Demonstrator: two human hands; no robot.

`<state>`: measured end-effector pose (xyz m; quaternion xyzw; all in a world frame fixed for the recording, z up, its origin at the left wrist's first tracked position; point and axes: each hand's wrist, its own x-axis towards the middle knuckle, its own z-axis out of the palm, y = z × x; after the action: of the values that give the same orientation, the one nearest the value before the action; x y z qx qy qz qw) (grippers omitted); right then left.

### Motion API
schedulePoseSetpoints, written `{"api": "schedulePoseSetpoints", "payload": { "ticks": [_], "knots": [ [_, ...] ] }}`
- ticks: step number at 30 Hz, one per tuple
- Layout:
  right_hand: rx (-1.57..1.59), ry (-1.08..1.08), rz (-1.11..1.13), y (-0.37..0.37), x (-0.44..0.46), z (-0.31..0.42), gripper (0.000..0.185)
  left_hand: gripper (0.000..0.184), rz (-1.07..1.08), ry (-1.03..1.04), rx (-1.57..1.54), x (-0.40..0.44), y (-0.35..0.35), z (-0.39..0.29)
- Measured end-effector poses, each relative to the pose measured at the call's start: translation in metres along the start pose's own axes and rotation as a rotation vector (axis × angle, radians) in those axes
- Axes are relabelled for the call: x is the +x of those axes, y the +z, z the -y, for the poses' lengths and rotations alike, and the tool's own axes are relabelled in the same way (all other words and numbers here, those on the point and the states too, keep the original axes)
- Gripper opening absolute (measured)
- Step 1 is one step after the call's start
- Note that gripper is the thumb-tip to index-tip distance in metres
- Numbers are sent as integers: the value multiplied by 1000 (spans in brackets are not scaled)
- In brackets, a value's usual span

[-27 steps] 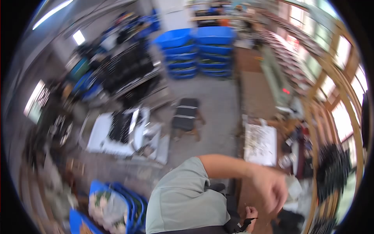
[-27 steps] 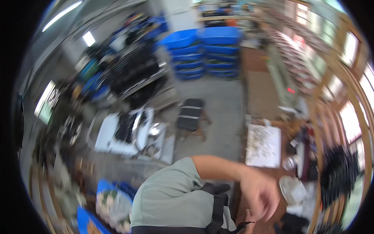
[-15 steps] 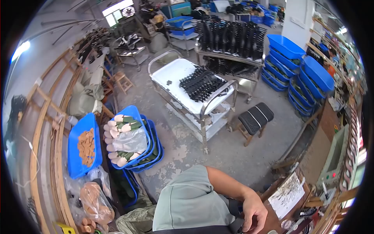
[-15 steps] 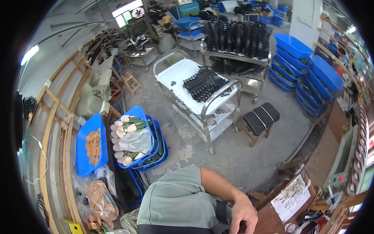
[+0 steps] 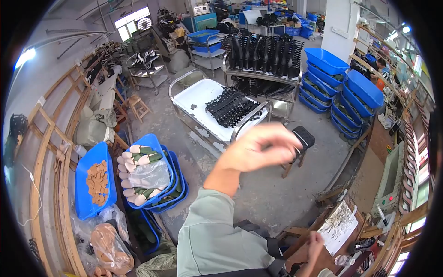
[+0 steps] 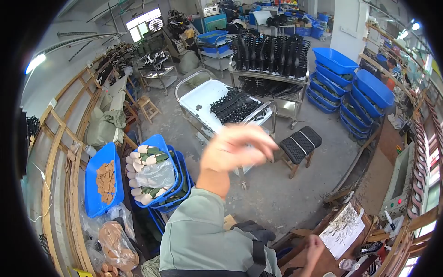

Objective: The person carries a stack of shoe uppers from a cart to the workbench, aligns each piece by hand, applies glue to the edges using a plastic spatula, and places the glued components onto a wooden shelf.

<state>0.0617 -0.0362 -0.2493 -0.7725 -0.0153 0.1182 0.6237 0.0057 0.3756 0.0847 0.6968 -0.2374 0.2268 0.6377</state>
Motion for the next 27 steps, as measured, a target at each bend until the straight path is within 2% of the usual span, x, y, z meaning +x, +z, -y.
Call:
{"api": "schedulePoseSetpoints", "payload": {
  "ticks": [1,2,4,6,8,9,10,12,15,20,23,27],
  "knots": [
    [-53,-71,-67,-18,10,11,17,31,-309,200,103,1,6,-17],
    [-108,-142,-133,-31,17,24,16,38,-431,504,170,8,2,-26],
    [-69,-199,-200,-39,17,72,17,43,-448,893,389,11,-13,-52],
    [-64,-222,-182,-44,19,84,16,43,-457,1048,461,0,-9,-62],
    [-87,-205,-168,-40,13,94,16,43,-501,1061,493,-3,-13,-56],
    [-204,-186,-153,-37,7,96,16,43,-526,1037,508,2,-23,-53],
    [-234,-165,-149,-43,18,65,17,43,-547,1038,514,6,-30,-51],
    [-104,-82,-78,-31,10,44,17,43,-585,982,510,11,-45,-46],
    [-119,10,-6,-15,-12,37,17,43,-633,911,513,9,-55,-43],
    [-114,90,49,-19,-26,10,17,43,-574,1125,518,-43,-11,-74],
    [-164,90,37,-26,-25,-1,18,43,-491,1174,508,-49,8,-79],
    [-210,74,67,-34,-37,-5,19,43,-537,917,478,15,-4,-30]
  ]
}}
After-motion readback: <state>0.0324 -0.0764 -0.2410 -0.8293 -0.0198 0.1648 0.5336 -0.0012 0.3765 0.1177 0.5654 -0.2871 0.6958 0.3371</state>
